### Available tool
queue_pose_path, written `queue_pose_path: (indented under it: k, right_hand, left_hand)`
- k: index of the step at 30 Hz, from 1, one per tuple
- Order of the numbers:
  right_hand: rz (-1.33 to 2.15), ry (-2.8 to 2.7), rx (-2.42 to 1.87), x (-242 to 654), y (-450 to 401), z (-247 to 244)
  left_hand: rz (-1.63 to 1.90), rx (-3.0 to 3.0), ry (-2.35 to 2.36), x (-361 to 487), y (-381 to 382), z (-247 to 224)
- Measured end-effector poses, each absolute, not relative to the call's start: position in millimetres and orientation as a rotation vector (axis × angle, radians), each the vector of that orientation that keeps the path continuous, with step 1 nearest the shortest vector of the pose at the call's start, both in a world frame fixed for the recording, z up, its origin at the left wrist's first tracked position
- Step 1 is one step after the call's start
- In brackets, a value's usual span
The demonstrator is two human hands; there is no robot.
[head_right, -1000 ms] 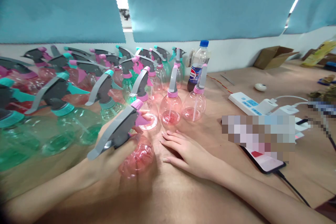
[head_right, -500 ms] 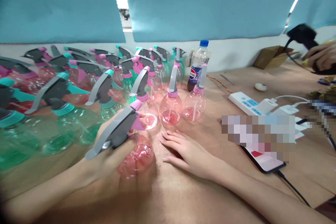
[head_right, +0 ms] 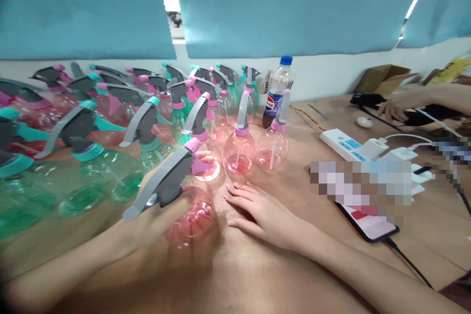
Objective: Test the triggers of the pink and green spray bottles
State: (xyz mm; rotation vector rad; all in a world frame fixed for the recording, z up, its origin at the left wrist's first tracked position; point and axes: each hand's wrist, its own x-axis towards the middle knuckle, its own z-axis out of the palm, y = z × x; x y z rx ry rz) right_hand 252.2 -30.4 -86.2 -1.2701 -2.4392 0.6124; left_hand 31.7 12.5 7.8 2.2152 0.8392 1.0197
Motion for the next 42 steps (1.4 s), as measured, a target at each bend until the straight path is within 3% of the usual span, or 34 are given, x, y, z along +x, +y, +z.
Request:
queue_pose_path:
  k: [42]
  right_hand:
    - [0.608,-2.427,-1.27,251.7,-31.2,-85.5]
  left_hand:
    - [0.965,2.099,0.821,31.1,11.8,4.4]
